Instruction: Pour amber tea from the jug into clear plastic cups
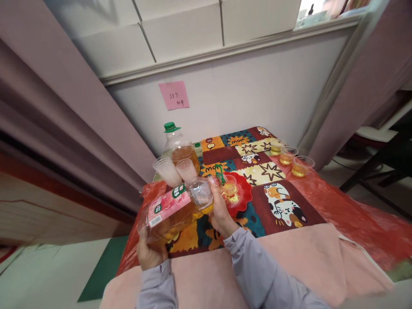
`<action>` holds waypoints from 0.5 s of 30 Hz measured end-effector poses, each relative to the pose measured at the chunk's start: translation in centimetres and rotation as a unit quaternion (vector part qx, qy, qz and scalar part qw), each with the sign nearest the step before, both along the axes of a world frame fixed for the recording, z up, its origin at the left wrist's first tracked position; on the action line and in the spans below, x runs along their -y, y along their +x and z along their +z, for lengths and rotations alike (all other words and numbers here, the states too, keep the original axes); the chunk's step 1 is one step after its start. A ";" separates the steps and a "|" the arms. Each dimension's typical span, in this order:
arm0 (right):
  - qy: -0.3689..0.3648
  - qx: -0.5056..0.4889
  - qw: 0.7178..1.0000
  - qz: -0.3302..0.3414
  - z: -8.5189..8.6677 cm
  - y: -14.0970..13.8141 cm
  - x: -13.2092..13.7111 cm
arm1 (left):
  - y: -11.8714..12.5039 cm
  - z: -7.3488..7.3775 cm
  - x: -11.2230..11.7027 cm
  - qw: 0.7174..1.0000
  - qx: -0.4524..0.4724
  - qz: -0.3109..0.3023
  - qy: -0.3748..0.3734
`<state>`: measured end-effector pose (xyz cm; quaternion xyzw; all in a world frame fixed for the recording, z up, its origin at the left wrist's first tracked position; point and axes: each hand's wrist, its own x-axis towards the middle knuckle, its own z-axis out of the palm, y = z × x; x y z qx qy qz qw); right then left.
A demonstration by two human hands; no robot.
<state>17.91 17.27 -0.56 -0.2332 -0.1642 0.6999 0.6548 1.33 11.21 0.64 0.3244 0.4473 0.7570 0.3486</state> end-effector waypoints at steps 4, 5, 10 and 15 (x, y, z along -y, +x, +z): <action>0.002 0.000 1.000 0.000 -0.2 0.0 -0.1 | 0.2 0.1 0.0 1.000 0.001 0.003 0.003; 0.003 -0.001 1.000 0.001 -0.3 -0.1 -0.1 | 0.2 0.1 0.0 1.000 0.001 0.003 0.002; 0.000 -0.007 1.000 0.005 -0.5 -0.1 -0.3 | -0.1 -0.1 0.0 1.000 0.004 0.005 0.011; -0.003 0.000 1.000 0.003 -0.4 0.0 -0.1 | -0.1 -0.1 -0.1 1.000 0.014 0.000 0.017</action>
